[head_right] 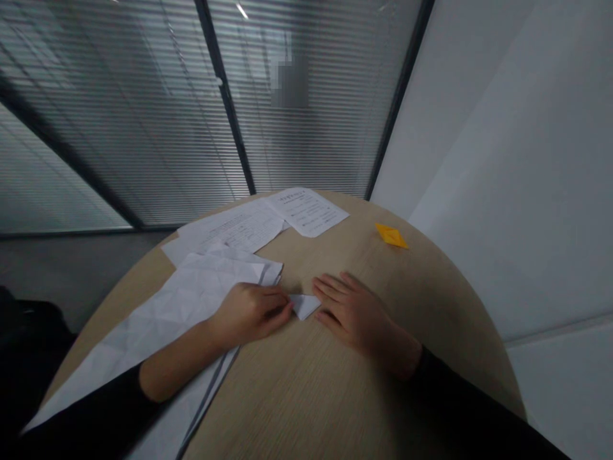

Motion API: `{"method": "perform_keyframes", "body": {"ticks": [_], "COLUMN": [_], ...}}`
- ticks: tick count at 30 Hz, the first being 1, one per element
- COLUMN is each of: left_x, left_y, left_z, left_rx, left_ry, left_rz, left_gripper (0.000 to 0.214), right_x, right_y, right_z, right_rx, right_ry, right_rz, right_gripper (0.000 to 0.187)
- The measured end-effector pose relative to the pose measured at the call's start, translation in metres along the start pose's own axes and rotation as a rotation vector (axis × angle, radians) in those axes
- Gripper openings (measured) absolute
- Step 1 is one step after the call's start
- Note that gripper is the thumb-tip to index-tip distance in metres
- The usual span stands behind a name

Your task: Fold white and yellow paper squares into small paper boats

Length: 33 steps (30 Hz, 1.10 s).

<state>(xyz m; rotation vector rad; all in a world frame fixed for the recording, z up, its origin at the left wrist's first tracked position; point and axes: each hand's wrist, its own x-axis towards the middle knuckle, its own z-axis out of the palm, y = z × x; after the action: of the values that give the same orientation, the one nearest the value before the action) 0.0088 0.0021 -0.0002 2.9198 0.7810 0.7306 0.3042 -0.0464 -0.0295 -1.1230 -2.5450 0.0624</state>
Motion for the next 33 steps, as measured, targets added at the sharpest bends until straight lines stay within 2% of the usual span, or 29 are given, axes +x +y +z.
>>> {"method": "perform_keyframes", "body": {"ticks": [6, 10, 13, 17, 23, 30, 33], "left_x": [-0.002, -0.003, -0.003, 0.001, 0.006, 0.002, 0.001], "left_y": [0.001, 0.002, 0.002, 0.002, 0.000, -0.003, -0.003], "left_z": [-0.001, 0.004, 0.006, 0.004, 0.003, 0.011, 0.011], "left_rx": [-0.007, -0.002, 0.010, -0.022, -0.064, -0.132, -0.155], "left_ry": [0.039, 0.100, 0.082, 0.017, -0.036, 0.006, 0.012], "left_rz": [0.039, 0.058, 0.059, 0.067, 0.085, 0.048, 0.007], "left_gripper": [0.033, 0.040, 0.038, 0.031, 0.035, 0.034, 0.041], "right_x": [0.001, 0.003, 0.003, 0.004, 0.003, 0.004, 0.004], "right_y": [0.006, 0.009, 0.011, 0.012, 0.012, 0.013, 0.013], "right_z": [0.002, 0.004, 0.007, 0.011, 0.013, 0.013, 0.012], "right_rx": [0.012, 0.078, 0.149, 0.216, 0.232, 0.251, 0.277], "right_ry": [0.040, 0.073, 0.105, 0.129, 0.144, 0.136, 0.149], "right_rz": [-0.012, 0.007, 0.034, 0.047, 0.035, 0.038, 0.036], "right_gripper": [0.056, 0.042, 0.031, 0.030, 0.023, 0.022, 0.022]}}
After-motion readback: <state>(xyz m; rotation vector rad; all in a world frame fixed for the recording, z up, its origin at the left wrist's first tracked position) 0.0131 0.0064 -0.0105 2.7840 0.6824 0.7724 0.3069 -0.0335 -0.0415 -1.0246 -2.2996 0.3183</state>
